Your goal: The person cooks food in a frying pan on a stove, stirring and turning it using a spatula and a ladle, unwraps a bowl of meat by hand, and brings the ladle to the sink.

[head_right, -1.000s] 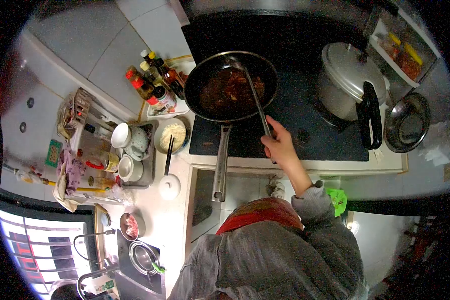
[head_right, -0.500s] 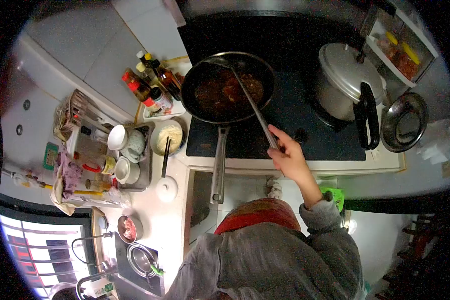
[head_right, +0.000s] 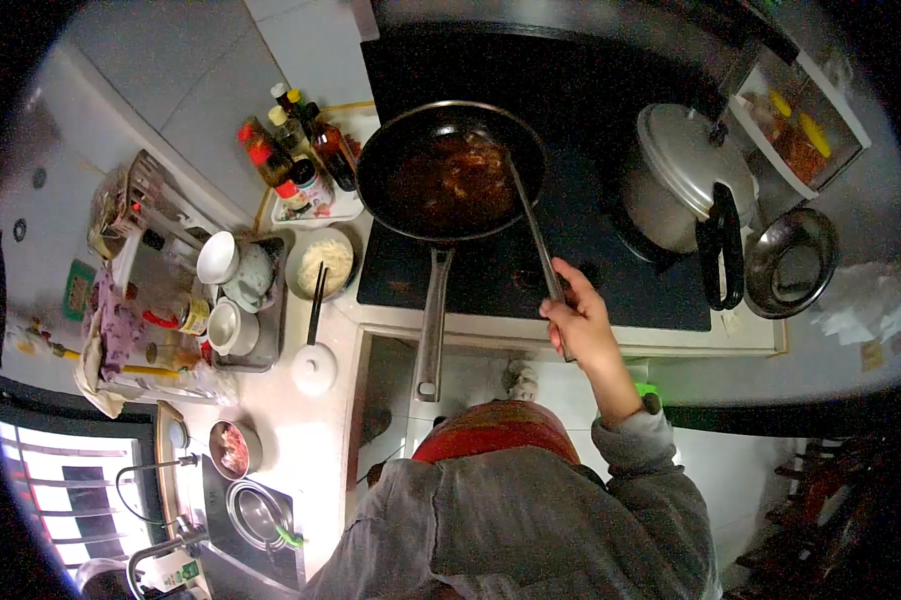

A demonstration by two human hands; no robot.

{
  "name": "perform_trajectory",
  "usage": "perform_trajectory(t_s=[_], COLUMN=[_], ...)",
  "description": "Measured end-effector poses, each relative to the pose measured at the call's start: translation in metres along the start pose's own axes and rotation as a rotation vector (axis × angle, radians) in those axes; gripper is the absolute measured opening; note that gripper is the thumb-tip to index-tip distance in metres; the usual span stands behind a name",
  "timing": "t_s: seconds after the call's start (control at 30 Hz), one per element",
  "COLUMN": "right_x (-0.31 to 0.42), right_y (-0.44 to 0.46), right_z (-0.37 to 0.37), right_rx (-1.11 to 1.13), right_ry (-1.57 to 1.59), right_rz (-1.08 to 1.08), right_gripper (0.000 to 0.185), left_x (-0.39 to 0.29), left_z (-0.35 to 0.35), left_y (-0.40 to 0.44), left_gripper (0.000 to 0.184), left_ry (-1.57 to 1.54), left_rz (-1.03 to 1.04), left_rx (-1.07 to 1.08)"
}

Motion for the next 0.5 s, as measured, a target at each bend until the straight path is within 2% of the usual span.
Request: perform_trajectory(t_s=[0.13, 0.17, 0.27, 0.3, 0.5], right_x=[0.007, 0.007, 0.014, 0.015, 0.010], right_y=[-0.019, -0.023, -0.037, -0.038, -0.035], right_z=[0.001, 0.001, 0.005, 0.005, 0.003], right_rx=[0.024, 0.025, 0.073, 0.064, 0.006], right_ry=[0.185, 0.224, 0.343, 0.350, 0.217], right_rz=[0.117, 0.140, 0.179, 0.167, 0.011], right_gripper=[0.054, 0.054, 0.059, 0.059, 0.059], left_x=[0.016, 0.039, 0.035, 0.045, 0.028], left_z=[-0.005, -0.009, -0.010, -0.016, -0.017], left_y=[0.014, 0.045, 0.036, 0.039, 0.022], left_gripper=[0.014, 0.012, 0.011, 0.010, 0.009], left_ry=[0.033, 0.125, 0.382, 0.093, 0.049], left_rz=[-0.082, 0.086, 0.324, 0.048, -0.127], left_rx=[-0.033, 0.075, 0.111, 0.035, -0.092])
Point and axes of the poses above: each hand's wrist, its own y-axis towards the middle knuckle, its own z-axis out of the palm, x = y × z, the point moved 5 cm from there along y, towards the middle knuckle, and after that the axes turned 7 degrees about -x, right-handed, at the moved point
